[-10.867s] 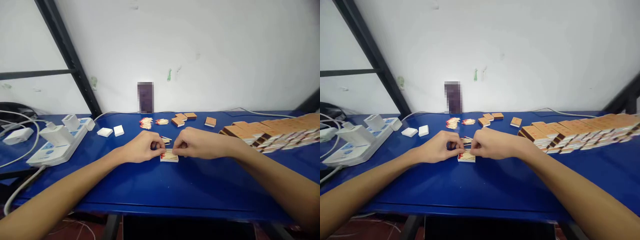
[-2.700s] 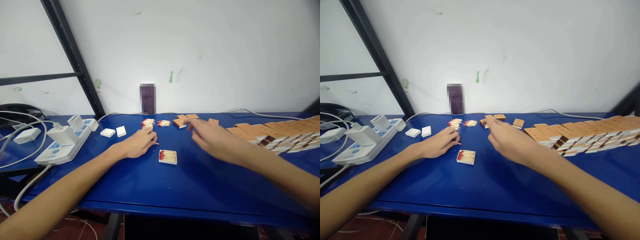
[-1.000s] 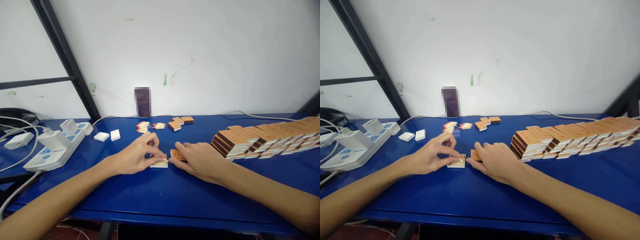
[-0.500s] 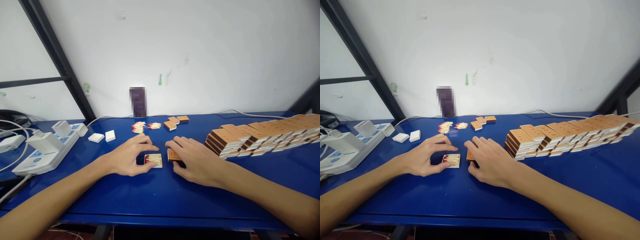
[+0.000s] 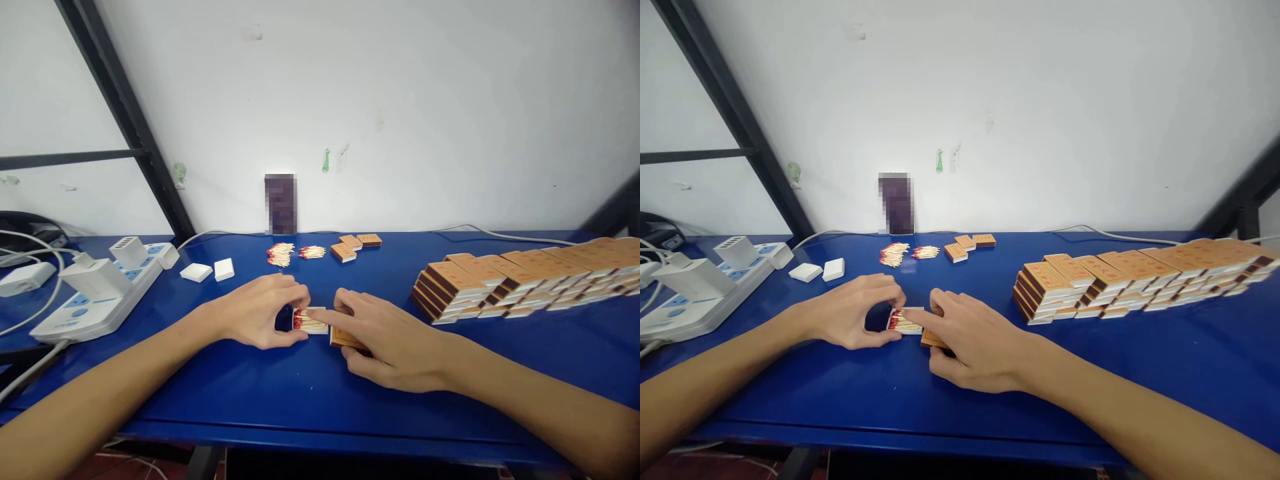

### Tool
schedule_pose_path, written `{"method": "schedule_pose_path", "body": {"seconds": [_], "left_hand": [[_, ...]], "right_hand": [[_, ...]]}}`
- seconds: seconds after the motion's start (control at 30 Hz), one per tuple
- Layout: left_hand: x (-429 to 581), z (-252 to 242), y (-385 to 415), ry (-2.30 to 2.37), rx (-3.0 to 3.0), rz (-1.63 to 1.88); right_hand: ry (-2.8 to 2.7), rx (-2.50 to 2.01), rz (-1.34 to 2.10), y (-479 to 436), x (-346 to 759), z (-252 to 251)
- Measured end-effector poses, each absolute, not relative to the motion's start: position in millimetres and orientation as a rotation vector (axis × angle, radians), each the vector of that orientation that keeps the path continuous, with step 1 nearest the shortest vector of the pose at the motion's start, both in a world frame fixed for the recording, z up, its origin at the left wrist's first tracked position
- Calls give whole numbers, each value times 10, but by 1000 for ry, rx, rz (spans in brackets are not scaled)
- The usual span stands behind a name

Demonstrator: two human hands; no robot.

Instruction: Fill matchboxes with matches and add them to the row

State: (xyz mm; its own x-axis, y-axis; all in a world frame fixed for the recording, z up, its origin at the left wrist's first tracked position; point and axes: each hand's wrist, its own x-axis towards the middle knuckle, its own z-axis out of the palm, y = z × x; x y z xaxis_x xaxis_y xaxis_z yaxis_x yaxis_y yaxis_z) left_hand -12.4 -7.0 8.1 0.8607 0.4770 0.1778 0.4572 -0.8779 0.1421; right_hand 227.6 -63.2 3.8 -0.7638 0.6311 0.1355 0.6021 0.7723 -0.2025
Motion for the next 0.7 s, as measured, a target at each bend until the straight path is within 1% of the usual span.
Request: {"method": "schedule_pose_path", "body": {"seconds": [0.2, 0.57, 0.7], "left_hand": [[-146, 62, -31, 665, 2928, 364], [-157, 85, -41, 721, 2952, 284], [-166, 81, -28, 711, 2940, 315]], "right_hand": [[-2776, -942, 202, -615, 2282, 35], [-2781, -975, 215, -583, 2307, 52], [-2631, -1038, 320, -556, 2323, 8]]}}
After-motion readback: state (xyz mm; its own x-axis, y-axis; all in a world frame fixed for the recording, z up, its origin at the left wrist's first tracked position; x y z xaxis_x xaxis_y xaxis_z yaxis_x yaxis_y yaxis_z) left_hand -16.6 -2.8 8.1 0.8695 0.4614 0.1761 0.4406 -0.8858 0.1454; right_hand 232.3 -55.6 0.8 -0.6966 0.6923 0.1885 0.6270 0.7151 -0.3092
